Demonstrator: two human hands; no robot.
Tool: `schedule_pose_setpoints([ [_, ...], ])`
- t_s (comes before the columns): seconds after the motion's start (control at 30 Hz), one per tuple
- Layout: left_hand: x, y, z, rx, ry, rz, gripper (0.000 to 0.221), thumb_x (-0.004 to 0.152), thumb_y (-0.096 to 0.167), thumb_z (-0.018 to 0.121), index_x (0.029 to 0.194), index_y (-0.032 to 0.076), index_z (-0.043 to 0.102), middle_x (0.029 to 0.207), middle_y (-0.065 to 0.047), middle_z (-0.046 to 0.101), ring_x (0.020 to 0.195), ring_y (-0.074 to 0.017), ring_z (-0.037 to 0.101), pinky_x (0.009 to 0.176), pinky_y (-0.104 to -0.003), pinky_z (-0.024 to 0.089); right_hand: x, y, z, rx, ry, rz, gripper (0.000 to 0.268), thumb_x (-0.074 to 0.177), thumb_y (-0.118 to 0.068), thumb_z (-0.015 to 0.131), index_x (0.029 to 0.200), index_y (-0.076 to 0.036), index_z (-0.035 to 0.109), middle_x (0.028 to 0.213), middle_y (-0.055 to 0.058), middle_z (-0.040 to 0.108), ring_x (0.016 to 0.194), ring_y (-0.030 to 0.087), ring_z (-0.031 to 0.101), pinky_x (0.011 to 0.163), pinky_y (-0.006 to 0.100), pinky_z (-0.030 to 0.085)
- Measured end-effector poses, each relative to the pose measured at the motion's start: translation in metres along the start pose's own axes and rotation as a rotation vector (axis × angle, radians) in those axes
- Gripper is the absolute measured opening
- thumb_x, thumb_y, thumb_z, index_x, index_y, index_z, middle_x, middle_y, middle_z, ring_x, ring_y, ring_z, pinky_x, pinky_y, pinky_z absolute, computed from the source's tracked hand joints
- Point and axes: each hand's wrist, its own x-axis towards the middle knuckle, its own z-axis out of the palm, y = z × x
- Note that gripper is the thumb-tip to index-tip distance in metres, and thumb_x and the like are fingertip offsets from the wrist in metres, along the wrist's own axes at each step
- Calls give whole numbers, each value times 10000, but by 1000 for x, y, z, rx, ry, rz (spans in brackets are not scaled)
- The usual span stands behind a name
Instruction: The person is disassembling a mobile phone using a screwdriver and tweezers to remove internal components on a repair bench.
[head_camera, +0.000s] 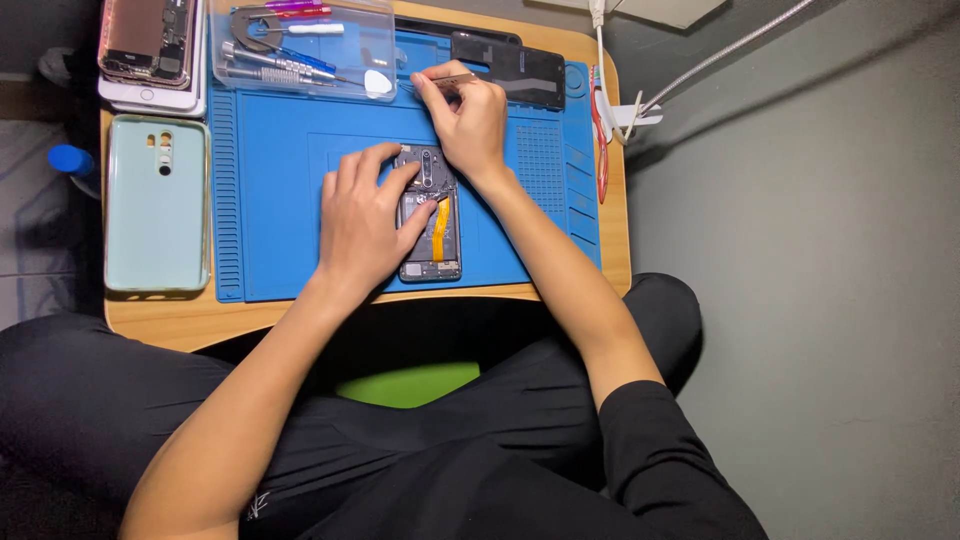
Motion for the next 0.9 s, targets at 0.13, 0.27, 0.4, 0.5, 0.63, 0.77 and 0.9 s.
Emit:
schedule_pose_setpoints([
  [0.13,0,1,0,10,11,8,431,923,373,799,1257,107,738,1354,-118,641,1158,-353,570,851,-480,445,0,2,1,16,-7,10,190,981,-285,700,888,-134,768,778,-30,810,676,61,755,584,227,515],
  [0.27,-1,1,0,16,10,9,432,930,367,796,1262,98,740,1358,-117,636,1161,-352,568,852,-481,449,0,3,2,32,-14,17,205,981,-281,700,884,-119,781,792,-25,809,687,69,761,577,228,512],
  [0.4,-1,1,0,13,4,7,423,935,364,789,1261,100,736,1365,-119,636,1166,-354,566,855,-481,448,0,3,2,12,-14,21,213,977,-289,706,873,-121,784,792,-47,801,639,51,710,576,234,488],
  [0.5,-1,1,0,17,8,7,424,932,362,793,1261,102,737,1367,-116,637,1166,-353,567,859,-480,449,-1,3,1,-5,-13,19,219,975,-304,707,869,-130,786,775,-55,793,596,49,664,567,244,472],
  [0.63,-1,1,0,20,4,4,421,932,364,790,1259,104,738,1367,-112,636,1169,-350,566,857,-482,449,-1,4,2,-19,-9,13,215,976,-315,704,874,-142,781,767,-48,800,590,52,668,571,247,475],
  [0.77,-1,1,0,23,-5,2,426,934,367,792,1263,101,737,1371,-117,634,1178,-348,565,854,-478,452,-1,4,2,-24,-8,31,231,971,-309,708,856,-128,794,796,-65,801,620,54,711,574,241,492],
  [0.9,-2,1,1,23,-2,4,426,931,368,792,1263,107,736,1374,-117,633,1175,-354,564,868,-483,449,-1,0,1,-11,15,26,284,988,-298,679,835,-77,769,797,-44,788,597,64,700,556,247,510],
])
